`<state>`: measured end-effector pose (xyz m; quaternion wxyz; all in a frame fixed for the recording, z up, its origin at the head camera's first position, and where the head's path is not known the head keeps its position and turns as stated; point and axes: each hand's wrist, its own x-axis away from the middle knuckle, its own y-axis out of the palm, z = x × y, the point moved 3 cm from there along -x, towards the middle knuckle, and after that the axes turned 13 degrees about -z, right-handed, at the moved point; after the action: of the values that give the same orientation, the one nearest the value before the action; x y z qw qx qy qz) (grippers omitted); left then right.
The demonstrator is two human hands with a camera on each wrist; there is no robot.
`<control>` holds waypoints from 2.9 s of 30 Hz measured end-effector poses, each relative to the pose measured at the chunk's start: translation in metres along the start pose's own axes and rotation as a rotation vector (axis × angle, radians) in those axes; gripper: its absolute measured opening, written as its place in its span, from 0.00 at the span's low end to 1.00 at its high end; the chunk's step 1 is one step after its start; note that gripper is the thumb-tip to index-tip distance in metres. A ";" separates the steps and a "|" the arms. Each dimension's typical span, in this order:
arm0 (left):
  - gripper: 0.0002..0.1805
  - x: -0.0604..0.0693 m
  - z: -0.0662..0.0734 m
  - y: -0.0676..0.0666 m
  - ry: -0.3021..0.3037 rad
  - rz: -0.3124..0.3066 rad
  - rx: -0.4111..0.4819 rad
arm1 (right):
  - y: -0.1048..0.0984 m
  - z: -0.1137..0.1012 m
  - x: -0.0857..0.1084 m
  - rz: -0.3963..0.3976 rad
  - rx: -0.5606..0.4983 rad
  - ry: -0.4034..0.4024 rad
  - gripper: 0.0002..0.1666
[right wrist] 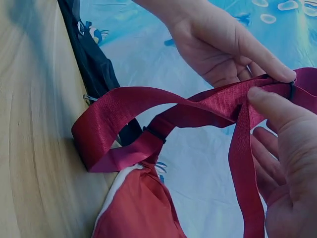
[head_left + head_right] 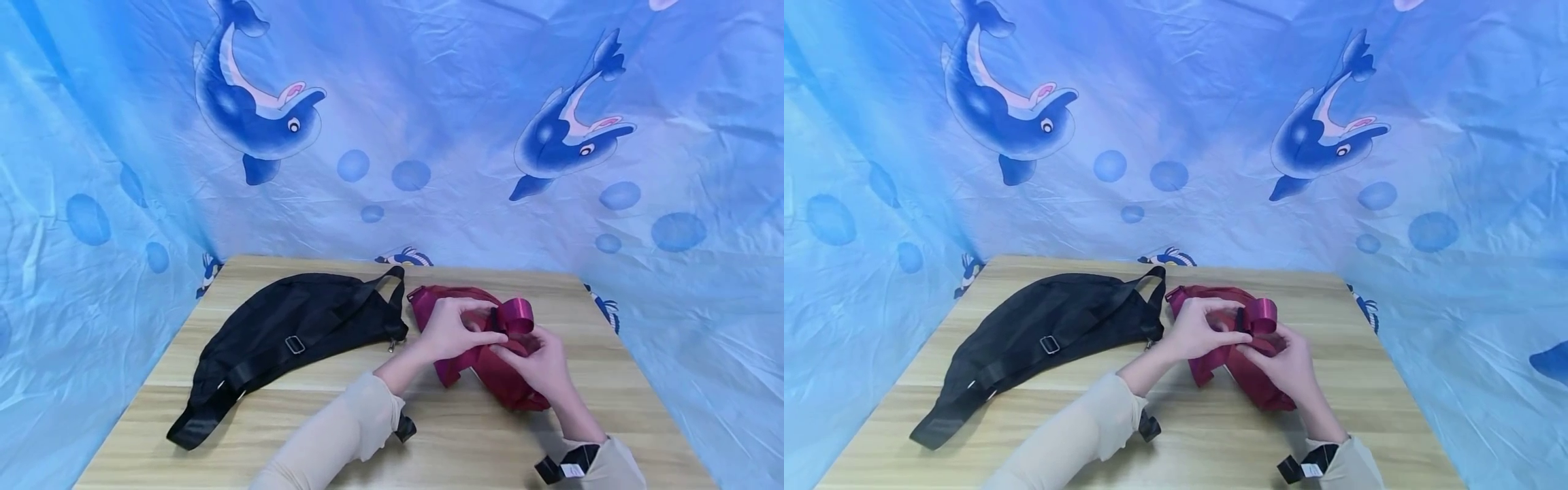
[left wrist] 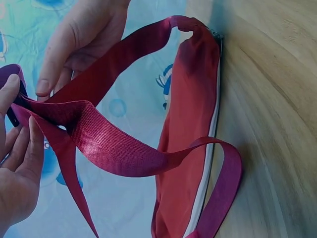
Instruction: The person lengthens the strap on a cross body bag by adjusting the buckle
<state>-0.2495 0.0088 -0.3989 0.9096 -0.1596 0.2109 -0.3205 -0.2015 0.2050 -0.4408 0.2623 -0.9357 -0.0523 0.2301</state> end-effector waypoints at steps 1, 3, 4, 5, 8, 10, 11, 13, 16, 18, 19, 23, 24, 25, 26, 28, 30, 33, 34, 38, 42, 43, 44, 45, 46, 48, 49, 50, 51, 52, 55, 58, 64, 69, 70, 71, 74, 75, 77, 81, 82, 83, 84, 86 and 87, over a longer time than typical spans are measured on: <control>0.23 0.000 0.000 0.001 0.002 -0.005 0.000 | 0.001 0.000 0.000 0.001 0.002 0.000 0.27; 0.24 0.001 0.000 0.002 0.005 -0.009 -0.002 | 0.002 0.002 0.000 -0.006 -0.016 -0.007 0.27; 0.24 0.001 0.000 0.001 0.006 -0.009 0.000 | 0.002 0.003 0.001 -0.011 -0.023 -0.014 0.26; 0.24 0.001 0.000 0.001 0.007 -0.005 0.000 | 0.001 0.004 0.002 -0.017 -0.026 -0.027 0.25; 0.25 0.002 0.000 -0.002 -0.001 0.023 0.002 | 0.001 0.006 0.004 -0.031 -0.030 -0.068 0.24; 0.25 0.002 0.001 -0.003 -0.005 0.038 0.004 | 0.002 0.007 0.004 -0.038 -0.012 -0.090 0.26; 0.25 0.002 0.002 -0.004 -0.006 0.039 0.001 | 0.003 0.007 0.004 -0.042 0.005 -0.105 0.27; 0.25 0.002 0.004 -0.002 -0.007 0.029 0.008 | 0.005 0.008 0.005 -0.042 0.011 -0.118 0.29; 0.25 0.002 0.006 0.000 -0.002 0.015 0.020 | 0.009 0.012 0.005 -0.052 -0.020 -0.178 0.26; 0.26 0.002 0.007 0.001 0.004 0.029 0.041 | 0.008 0.016 0.008 -0.044 -0.035 -0.223 0.24; 0.26 0.002 0.007 0.000 0.004 0.047 0.065 | 0.007 0.018 0.010 -0.042 -0.025 -0.242 0.23; 0.26 0.005 0.007 -0.006 -0.015 0.121 0.153 | 0.001 0.029 0.018 -0.037 0.068 -0.226 0.25; 0.26 0.005 0.006 -0.008 -0.019 0.124 0.172 | 0.000 0.030 0.018 -0.062 0.073 -0.199 0.25; 0.26 0.005 0.007 -0.008 -0.018 0.116 0.170 | 0.000 0.030 0.019 -0.069 0.084 -0.168 0.24; 0.25 0.005 0.007 -0.007 -0.011 0.102 0.155 | 0.000 0.028 0.018 -0.082 0.074 -0.152 0.25; 0.25 0.004 0.007 -0.005 0.007 0.064 0.108 | 0.003 0.021 0.013 -0.097 0.056 -0.134 0.28; 0.25 0.003 0.007 -0.001 0.025 0.036 0.058 | 0.009 0.012 0.005 -0.100 0.027 -0.153 0.31; 0.26 0.004 0.006 0.003 0.037 0.007 0.004 | 0.016 0.003 -0.002 -0.085 0.026 -0.198 0.36; 0.26 0.004 0.006 0.003 0.039 0.002 -0.005 | 0.018 0.003 -0.002 -0.086 0.021 -0.202 0.37; 0.25 0.008 0.006 -0.002 0.034 0.023 0.018 | 0.013 0.013 0.005 -0.094 0.047 -0.185 0.29; 0.25 0.011 0.008 -0.009 0.030 0.039 0.000 | 0.000 0.010 0.003 -0.111 -0.099 -0.235 0.27; 0.26 0.011 0.008 -0.009 0.033 0.026 -0.023 | -0.004 0.006 0.000 -0.115 -0.146 -0.256 0.27; 0.26 0.011 0.009 -0.009 0.036 0.013 -0.061 | -0.007 0.001 -0.004 -0.123 -0.203 -0.285 0.28; 0.26 0.011 0.009 -0.009 0.037 -0.002 -0.096 | -0.009 -0.004 -0.009 -0.136 -0.253 -0.319 0.28; 0.27 0.011 0.009 -0.009 0.039 -0.011 -0.123 | -0.011 -0.008 -0.014 -0.157 -0.286 -0.352 0.28; 0.27 0.012 0.010 -0.007 0.047 -0.024 -0.160 | -0.015 -0.015 -0.023 -0.202 -0.305 -0.396 0.28; 0.28 0.012 0.010 -0.007 0.048 -0.029 -0.173 | -0.017 -0.017 -0.025 -0.228 -0.306 -0.412 0.29; 0.28 0.012 0.009 -0.006 0.051 -0.033 -0.186 | -0.018 -0.020 -0.027 -0.252 -0.309 -0.427 0.30; 0.28 0.012 0.009 -0.005 0.059 -0.040 -0.194 | -0.020 -0.021 -0.028 -0.270 -0.310 -0.438 0.31; 0.28 0.012 0.009 -0.005 0.070 -0.047 -0.204 | -0.021 -0.023 -0.028 -0.280 -0.309 -0.451 0.31; 0.27 0.010 0.008 -0.003 0.096 -0.074 -0.250 | -0.026 -0.024 -0.029 -0.280 -0.293 -0.467 0.32; 0.26 0.008 0.005 -0.003 0.102 -0.089 -0.258 | -0.032 -0.022 -0.029 -0.232 -0.305 -0.470 0.30; 0.26 0.007 -0.005 -0.005 0.042 -0.057 -0.247 | -0.036 -0.021 -0.029 -0.178 -0.496 -0.485 0.31; 0.29 0.005 -0.004 -0.003 0.069 -0.047 -0.251 | -0.024 -0.026 -0.029 -0.175 -0.293 -0.350 0.35; 0.29 0.005 -0.004 -0.003 0.070 -0.046 -0.252 | -0.023 -0.027 -0.030 -0.157 -0.279 -0.329 0.33; 0.29 0.004 -0.005 -0.002 0.065 -0.044 -0.255 | -0.023 -0.027 -0.030 -0.127 -0.281 -0.315 0.31; 0.27 0.004 -0.009 -0.003 0.013 -0.034 -0.251 | -0.027 -0.028 -0.032 -0.031 -0.474 -0.316 0.27; 0.27 0.004 -0.011 -0.004 -0.004 -0.032 -0.244 | -0.028 -0.028 -0.032 -0.001 -0.537 -0.318 0.26; 0.27 0.004 -0.012 -0.005 -0.023 -0.031 -0.212 | -0.028 -0.027 -0.032 0.031 -0.640 -0.338 0.28; 0.28 0.002 -0.009 -0.005 -0.003 -0.049 -0.175 | -0.021 -0.025 -0.031 0.027 -0.632 -0.282 0.34; 0.28 0.002 -0.007 -0.004 0.005 -0.056 -0.178 | -0.020 -0.025 -0.031 0.026 -0.601 -0.261 0.34; 0.28 0.001 -0.006 -0.003 0.009 -0.063 -0.177 | -0.018 -0.025 -0.031 0.029 -0.579 -0.248 0.34; 0.28 0.001 -0.005 -0.002 0.008 -0.072 -0.186 | -0.017 -0.025 -0.032 0.040 -0.570 -0.240 0.33; 0.27 0.002 -0.005 -0.001 -0.002 -0.087 -0.208 | -0.017 -0.027 -0.034 0.064 -0.593 -0.259 0.32; 0.27 0.002 -0.005 0.000 -0.012 -0.093 -0.214 | -0.018 -0.028 -0.035 0.081 -0.613 -0.272 0.31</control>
<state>-0.2507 0.0066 -0.4037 0.8728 -0.2673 0.2306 -0.3372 -0.2194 0.1999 -0.3966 -0.0504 -0.9330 -0.1163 0.3367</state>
